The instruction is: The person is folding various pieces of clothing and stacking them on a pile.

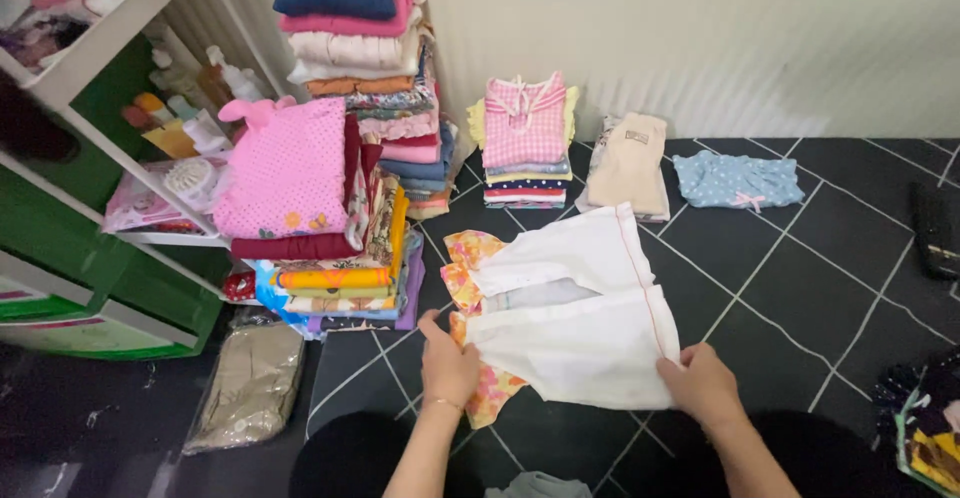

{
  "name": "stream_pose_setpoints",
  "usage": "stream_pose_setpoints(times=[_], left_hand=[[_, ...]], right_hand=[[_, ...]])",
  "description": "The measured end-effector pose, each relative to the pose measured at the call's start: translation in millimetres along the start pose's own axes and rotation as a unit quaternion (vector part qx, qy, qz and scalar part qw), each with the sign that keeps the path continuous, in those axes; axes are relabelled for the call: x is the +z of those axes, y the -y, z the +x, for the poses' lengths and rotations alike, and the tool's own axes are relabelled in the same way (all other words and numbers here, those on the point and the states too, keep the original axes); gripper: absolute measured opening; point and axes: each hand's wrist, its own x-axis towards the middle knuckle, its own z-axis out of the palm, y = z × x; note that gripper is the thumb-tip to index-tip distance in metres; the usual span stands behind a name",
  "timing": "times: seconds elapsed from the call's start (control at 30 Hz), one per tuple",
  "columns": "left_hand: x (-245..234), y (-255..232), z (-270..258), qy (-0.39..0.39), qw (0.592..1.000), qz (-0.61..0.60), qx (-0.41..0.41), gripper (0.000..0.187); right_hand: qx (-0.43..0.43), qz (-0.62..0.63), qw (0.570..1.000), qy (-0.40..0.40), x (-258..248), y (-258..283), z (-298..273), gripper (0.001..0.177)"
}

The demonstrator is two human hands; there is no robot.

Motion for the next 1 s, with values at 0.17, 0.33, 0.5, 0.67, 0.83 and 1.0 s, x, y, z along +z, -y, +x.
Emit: stream_pose_setpoints(times=[0.17, 0.33, 0.5, 0.67, 0.83, 1.0], left_hand=[[-34.4, -38.4, -19.9, 0.028, 0.982, 0.176, -0.06, 0.077], [-3.8, -15.3, 10.2, -0.097, 0.943, 0.231, 0.218, 0.055], [8.3, -28.7, 37.9, -0.081, 0.985, 0.12, 0.095, 0.057], [12.7, -23.0, 51.0, -0.101, 0.994, 0.041, 0.004, 0.084], [24.1, 7.5, 66.2, -0.136, 0.977, -0.137, 0.093, 0.049], [-5.6, -10.5, 44.9, -0.109, 0.989, 0.055, 0.081, 0.053]], right_hand=[[0.034, 0.026, 0.998, 0.053, -18.2, 5.7, -18.2, 0.064], [-0.158, -0.088, 0.978, -0.103, -40.0, 62.2, -35.8, 0.043], [-0.309, -0.051, 0.945, -0.092, -28.1, 84.4, -2.7, 0.026], [-0.312, -0.157, 0.925, -0.153, -23.3, 83.6, -1.2, 0.027], [-0.29, -0.12, 0.936, -0.159, -19.1, 63.8, 15.3, 0.016], [-0.266, -0.127, 0.946, -0.139, -40.6, 81.7, -8.7, 0.017]])
